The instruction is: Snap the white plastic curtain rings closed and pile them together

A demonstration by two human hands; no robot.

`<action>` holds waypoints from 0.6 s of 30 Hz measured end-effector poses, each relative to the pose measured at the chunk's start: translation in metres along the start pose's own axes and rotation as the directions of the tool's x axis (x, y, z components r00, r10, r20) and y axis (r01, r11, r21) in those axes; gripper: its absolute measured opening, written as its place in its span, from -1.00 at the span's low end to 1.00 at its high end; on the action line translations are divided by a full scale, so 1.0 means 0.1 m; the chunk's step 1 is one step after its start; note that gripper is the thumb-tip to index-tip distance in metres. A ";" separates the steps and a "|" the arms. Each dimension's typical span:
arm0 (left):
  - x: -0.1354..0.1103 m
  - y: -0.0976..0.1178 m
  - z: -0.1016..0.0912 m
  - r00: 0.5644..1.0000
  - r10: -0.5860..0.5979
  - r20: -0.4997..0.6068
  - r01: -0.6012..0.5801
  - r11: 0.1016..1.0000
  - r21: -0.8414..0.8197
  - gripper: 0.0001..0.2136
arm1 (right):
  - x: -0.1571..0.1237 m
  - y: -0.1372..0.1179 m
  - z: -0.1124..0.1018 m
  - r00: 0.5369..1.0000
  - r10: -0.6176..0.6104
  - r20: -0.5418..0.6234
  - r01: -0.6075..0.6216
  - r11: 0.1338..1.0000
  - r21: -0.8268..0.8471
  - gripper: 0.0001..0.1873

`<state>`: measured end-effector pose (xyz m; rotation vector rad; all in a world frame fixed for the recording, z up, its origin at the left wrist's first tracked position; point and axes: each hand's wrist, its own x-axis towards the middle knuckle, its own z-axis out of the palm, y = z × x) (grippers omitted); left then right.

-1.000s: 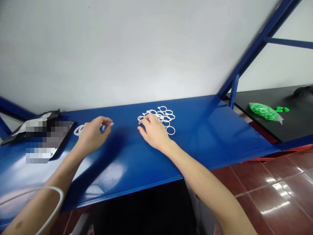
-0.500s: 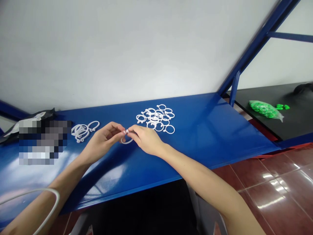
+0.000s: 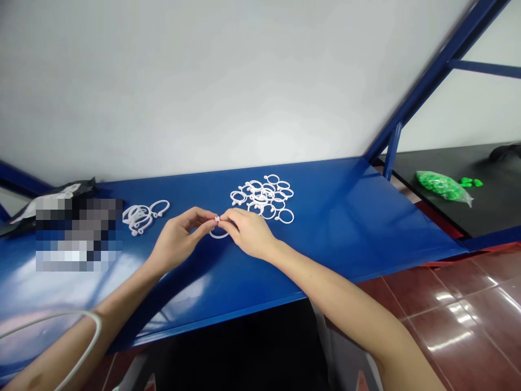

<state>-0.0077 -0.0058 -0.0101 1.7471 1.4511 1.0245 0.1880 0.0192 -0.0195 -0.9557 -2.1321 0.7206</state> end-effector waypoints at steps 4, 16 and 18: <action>-0.03 -0.02 0.04 0.996 0.080 -0.047 -0.080 0.997 0.012 -0.80 | -0.05 0.00 -0.01 0.998 -0.065 0.014 0.066 0.995 -0.069 -0.82; 0.00 -0.07 0.04 0.960 0.280 0.020 -0.278 0.939 0.201 -0.82 | -0.05 0.03 -0.01 0.992 -0.112 0.064 0.126 0.945 -0.301 -0.78; 0.08 -0.11 -0.07 0.958 0.286 0.023 -0.275 0.890 0.363 -0.76 | 0.01 0.05 -0.07 0.996 -0.091 -0.021 0.083 0.965 -0.249 -0.81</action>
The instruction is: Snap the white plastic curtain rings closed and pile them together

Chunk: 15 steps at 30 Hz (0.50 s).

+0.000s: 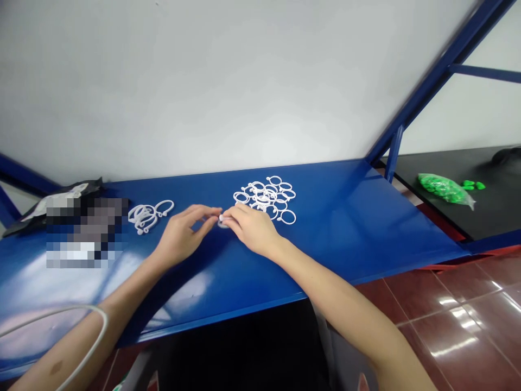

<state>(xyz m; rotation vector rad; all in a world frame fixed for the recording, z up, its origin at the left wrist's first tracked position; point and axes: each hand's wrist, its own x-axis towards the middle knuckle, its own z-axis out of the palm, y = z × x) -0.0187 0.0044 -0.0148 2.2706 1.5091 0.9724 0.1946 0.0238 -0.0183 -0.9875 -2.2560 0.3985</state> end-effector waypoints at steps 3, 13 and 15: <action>0.06 -0.25 -0.16 0.991 -0.058 -0.121 0.096 0.935 0.342 -0.66 | 0.06 0.11 -0.12 0.987 0.080 -0.140 -0.088 0.995 -0.051 -0.82; 0.00 -0.56 -0.30 0.974 -0.222 -0.036 0.184 0.698 0.692 -0.63 | 0.10 0.49 -0.21 0.966 0.082 -0.246 -0.145 0.958 -0.247 -0.86; 0.00 -0.54 -0.29 0.972 -0.223 -0.069 0.207 0.685 0.699 -0.61 | 0.10 0.48 -0.18 0.976 0.063 -0.208 -0.117 0.959 -0.258 -0.83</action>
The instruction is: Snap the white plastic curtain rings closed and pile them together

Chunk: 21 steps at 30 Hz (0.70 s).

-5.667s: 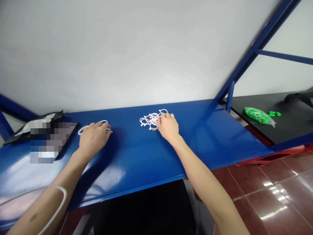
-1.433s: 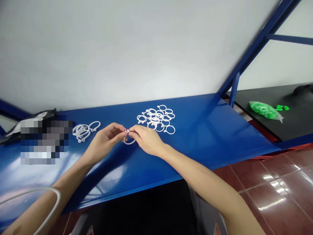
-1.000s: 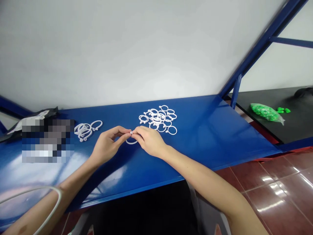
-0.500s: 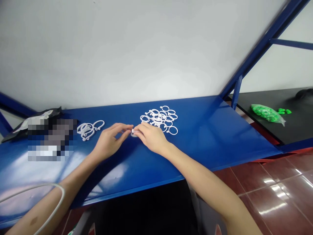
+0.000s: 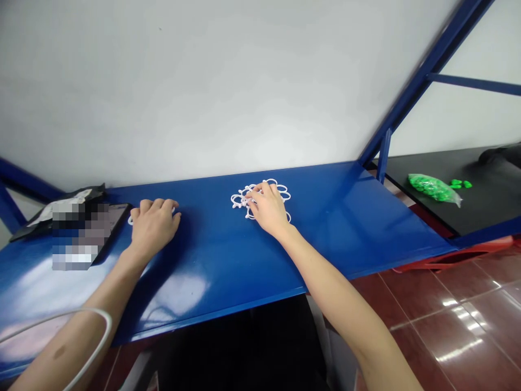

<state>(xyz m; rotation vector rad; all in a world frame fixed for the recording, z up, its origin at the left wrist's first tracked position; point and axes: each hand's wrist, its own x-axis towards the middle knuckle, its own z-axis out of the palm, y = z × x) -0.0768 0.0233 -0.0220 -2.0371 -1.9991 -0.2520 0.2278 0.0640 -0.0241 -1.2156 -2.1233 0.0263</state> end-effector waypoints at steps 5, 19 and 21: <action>0.00 -0.06 0.02 0.998 -0.049 -0.030 0.051 0.996 0.066 -0.63 | -0.03 -0.10 -0.03 1.000 -0.010 0.020 0.010 1.000 0.029 -0.81; -0.20 0.58 -0.38 0.943 0.303 0.141 -0.017 0.464 -0.886 -0.74 | -0.17 -0.59 -0.10 0.967 -0.167 0.191 0.060 0.882 0.468 -0.81; -0.22 0.61 -0.38 0.958 0.241 0.153 0.049 0.389 -0.920 -0.75 | -0.16 -0.60 -0.09 0.969 -0.108 0.220 -0.025 0.849 0.527 -0.86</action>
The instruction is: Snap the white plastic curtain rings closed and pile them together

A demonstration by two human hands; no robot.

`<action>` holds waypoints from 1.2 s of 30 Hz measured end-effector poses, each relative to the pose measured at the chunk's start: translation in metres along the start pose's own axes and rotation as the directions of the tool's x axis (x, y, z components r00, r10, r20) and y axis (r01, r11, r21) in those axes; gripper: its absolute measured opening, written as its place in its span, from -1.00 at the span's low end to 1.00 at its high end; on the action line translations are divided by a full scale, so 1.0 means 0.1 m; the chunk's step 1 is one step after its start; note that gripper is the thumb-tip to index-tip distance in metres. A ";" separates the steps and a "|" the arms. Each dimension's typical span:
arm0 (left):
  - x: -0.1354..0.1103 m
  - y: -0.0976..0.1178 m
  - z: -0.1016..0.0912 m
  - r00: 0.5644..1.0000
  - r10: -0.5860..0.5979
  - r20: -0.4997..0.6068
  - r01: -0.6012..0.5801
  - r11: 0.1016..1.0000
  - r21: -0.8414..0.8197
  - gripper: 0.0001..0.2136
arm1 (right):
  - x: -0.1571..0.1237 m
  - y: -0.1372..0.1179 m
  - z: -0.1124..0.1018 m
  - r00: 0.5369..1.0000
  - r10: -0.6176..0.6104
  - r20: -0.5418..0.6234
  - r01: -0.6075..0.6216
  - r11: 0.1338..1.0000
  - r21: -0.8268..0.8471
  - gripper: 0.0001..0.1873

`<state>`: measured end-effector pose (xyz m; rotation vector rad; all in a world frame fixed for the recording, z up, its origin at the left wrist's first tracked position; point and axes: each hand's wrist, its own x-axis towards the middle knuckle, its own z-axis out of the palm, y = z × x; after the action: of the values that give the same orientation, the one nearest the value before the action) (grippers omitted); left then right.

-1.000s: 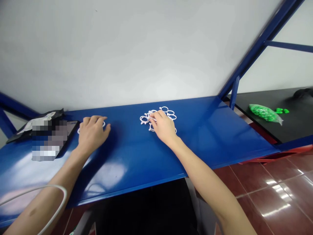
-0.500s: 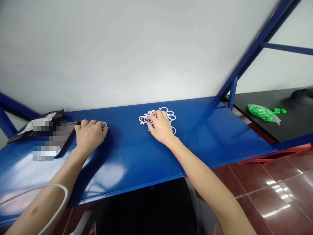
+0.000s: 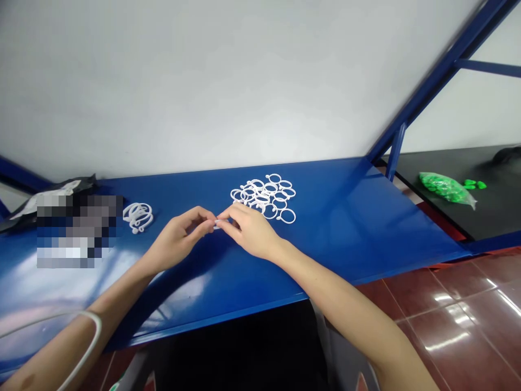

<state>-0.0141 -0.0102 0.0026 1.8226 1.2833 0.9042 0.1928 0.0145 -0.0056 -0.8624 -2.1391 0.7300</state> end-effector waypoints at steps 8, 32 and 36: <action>0.07 -0.05 -0.02 0.987 -0.142 -0.080 0.108 0.936 -0.334 -0.67 | 0.04 0.09 0.08 0.956 0.294 0.006 -0.259 0.830 0.494 -0.80; -0.03 -0.17 0.19 0.990 -0.104 -0.093 0.065 0.934 -0.351 -0.80 | -0.05 0.05 0.02 0.994 0.074 0.077 -0.082 0.992 0.100 -0.83; -0.05 -0.17 0.16 0.995 0.038 -0.096 -0.065 0.954 -0.294 -0.89 | -0.08 0.02 0.00 0.996 0.038 0.084 -0.049 0.991 0.124 -0.85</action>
<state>-0.0090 -0.0138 -0.0205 1.5999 1.0892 1.1521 0.1976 0.0092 -0.0104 -0.8267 -2.1252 0.9271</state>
